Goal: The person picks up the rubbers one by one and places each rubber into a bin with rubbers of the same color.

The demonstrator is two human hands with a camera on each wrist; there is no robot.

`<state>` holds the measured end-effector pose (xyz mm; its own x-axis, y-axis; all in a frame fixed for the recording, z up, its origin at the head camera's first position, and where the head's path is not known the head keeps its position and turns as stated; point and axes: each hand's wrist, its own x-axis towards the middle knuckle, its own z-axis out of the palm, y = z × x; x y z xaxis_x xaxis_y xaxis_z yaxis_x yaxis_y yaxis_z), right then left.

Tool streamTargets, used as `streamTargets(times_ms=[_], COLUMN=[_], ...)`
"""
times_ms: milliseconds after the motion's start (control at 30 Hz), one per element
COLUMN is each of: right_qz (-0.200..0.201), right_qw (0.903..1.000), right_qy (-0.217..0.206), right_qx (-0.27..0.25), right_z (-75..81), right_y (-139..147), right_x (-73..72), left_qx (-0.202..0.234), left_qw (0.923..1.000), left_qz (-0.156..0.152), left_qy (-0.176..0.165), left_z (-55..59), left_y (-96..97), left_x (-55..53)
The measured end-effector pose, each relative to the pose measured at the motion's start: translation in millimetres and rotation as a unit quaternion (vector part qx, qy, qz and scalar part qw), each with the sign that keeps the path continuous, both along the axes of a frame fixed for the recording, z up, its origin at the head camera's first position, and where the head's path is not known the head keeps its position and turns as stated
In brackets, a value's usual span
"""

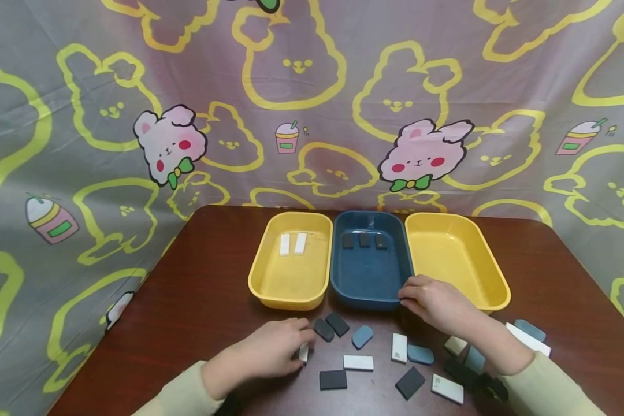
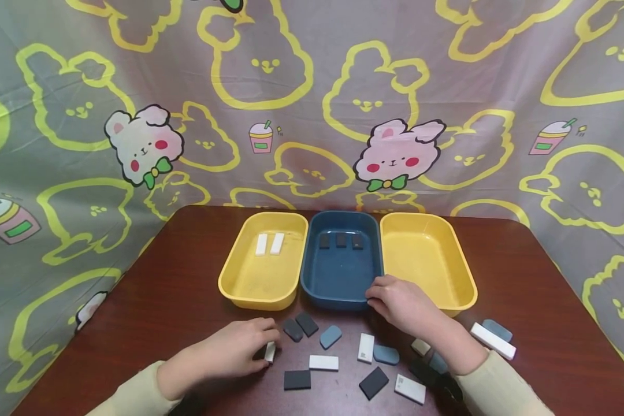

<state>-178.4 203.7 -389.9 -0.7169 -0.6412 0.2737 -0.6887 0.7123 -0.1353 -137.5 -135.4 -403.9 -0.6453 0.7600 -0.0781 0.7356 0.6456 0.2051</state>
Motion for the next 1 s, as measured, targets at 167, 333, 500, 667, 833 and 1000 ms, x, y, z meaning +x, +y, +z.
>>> streamTargets(times_ms=[167,333,500,667,833,1000], right_qz=[-0.017,-0.033,-0.029,-0.001,0.041,0.088], right_qw=[0.9996,0.9983,0.9988,0.9993,0.9980,0.9947], right_qy=[-0.021,-0.044,-0.037,-0.036,-0.044,-0.039], right_qx=[0.013,0.017,0.016,0.011,0.019,0.037], right_z=[3.0,13.0,21.4,22.1,16.8,8.4], right_y=[-3.2,-14.7,-34.4,-56.9,-77.0,-93.2], right_x=[-0.5,0.1,-1.4,-4.9,-7.8,-7.8], left_qx=[0.017,0.052,0.084,0.084,0.055,0.032], left_qw=[0.9990,0.9953,0.9922,0.9893,0.9920,0.9951], left_qz=[0.018,0.046,0.077,0.114,0.113,0.092], left_qy=[-0.036,-0.068,-0.052,-0.037,-0.012,0.010], left_z=[15.5,38.2,59.4,75.3,81.2,80.3], left_y=[-14.8,-29.0,-38.5,-39.4,-33.3,-21.7], left_x=[-1.6,-4.9,-14.5,-38.0,-75.7,-116.9])
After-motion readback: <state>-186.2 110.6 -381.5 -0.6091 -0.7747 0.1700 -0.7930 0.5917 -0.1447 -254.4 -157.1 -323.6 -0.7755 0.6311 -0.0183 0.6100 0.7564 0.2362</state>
